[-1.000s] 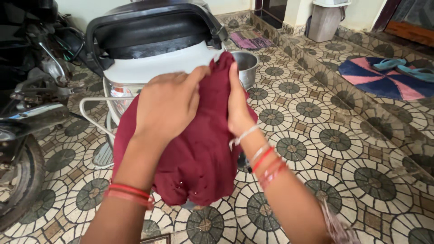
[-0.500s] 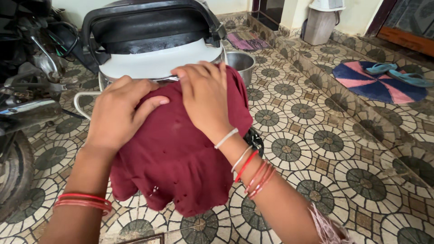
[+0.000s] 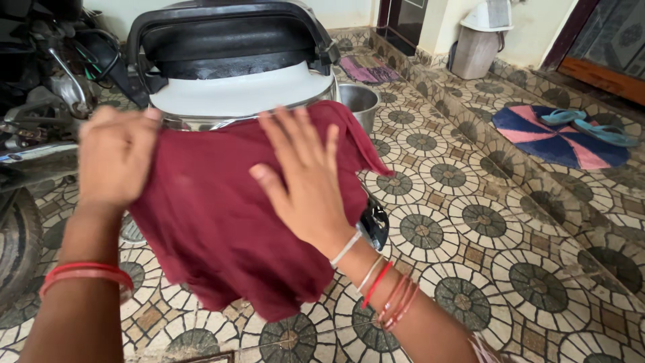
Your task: The person wipes the exterior body, seat, and rear components of a scooter with a cloth.
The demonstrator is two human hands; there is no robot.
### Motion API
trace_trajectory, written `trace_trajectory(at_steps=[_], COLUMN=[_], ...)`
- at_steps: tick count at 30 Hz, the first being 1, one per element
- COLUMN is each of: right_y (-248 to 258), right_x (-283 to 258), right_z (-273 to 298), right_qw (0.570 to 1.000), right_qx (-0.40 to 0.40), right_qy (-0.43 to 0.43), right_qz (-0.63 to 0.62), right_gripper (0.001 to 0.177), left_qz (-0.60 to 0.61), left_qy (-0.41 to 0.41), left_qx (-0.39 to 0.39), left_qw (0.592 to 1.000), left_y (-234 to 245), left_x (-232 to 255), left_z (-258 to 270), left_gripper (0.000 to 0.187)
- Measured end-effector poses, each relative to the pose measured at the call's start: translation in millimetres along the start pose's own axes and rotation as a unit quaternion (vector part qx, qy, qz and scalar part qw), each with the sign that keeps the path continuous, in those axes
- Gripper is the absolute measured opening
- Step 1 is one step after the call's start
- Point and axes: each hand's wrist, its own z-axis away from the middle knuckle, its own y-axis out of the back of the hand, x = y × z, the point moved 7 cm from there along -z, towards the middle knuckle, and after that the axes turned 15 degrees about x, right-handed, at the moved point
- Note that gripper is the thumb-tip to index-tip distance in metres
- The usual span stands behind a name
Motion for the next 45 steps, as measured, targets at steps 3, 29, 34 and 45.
trace_trajectory(at_steps=[3, 29, 34, 45], right_y=[-17.0, -30.8, -37.8, -26.9], right_x=[-18.9, 41.8, 80.7, 96.1], right_z=[-14.0, -78.5, -90.0, -90.3], right_qw=[0.995, 0.97, 0.916, 0.911], right_qx=[-0.029, -0.23, -0.379, -0.29], right_qy=[0.083, -0.025, -0.08, -0.178], right_qz=[-0.051, 0.076, 0.104, -0.231], right_gripper=[0.055, 0.048, 0.057, 0.027], left_qz=[-0.046, -0.248, -0.227, -0.207], left_qy=[0.09, 0.233, 0.297, 0.216], left_qx=[0.031, -0.319, -0.414, -0.288], left_qw=[0.994, 0.885, 0.83, 0.91], left_y=[-3.4, -9.8, -17.8, -32.1], left_x=[-51.8, 11.4, -5.3, -19.1], left_z=[7.2, -39.9, -51.1, -61.8], left_gripper=[0.056, 0.078, 0.09, 0.052])
